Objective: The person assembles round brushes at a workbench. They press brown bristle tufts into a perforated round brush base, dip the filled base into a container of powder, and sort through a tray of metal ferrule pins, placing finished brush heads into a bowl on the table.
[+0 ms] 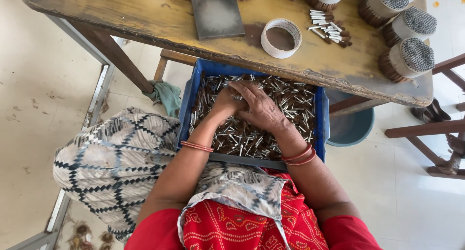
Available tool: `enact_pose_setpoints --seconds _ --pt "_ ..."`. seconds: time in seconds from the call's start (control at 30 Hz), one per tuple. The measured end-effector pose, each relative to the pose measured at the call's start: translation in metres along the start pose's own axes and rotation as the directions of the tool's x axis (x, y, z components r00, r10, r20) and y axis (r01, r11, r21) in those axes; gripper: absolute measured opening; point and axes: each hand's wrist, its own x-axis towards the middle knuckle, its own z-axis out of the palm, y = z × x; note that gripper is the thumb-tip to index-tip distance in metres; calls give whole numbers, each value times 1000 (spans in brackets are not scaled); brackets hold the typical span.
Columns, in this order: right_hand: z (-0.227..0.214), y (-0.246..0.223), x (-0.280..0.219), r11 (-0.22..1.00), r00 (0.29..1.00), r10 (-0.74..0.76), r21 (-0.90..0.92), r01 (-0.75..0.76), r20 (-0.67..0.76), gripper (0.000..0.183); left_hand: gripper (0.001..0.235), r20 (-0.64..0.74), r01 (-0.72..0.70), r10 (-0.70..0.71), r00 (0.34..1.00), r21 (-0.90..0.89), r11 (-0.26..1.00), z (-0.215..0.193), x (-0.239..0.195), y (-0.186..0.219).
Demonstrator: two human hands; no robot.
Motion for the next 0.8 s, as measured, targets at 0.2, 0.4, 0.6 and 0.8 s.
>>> enact_pose_setpoints --seconds 0.2,0.4,0.6,0.8 --pt "-5 -2 1 956 940 278 152 -250 -200 43 74 -108 -319 443 890 548 773 12 -23 36" --pt "1 27 -5 727 710 672 365 -581 -210 19 71 -6 -306 374 927 565 766 31 -53 83" --pt "6 20 -7 882 765 469 195 -428 -442 11 47 -126 -325 337 933 103 940 10 -11 30" --pt "19 20 -10 976 943 151 -108 -190 -296 24 37 -72 -42 -4 997 -613 789 3 -10 32"
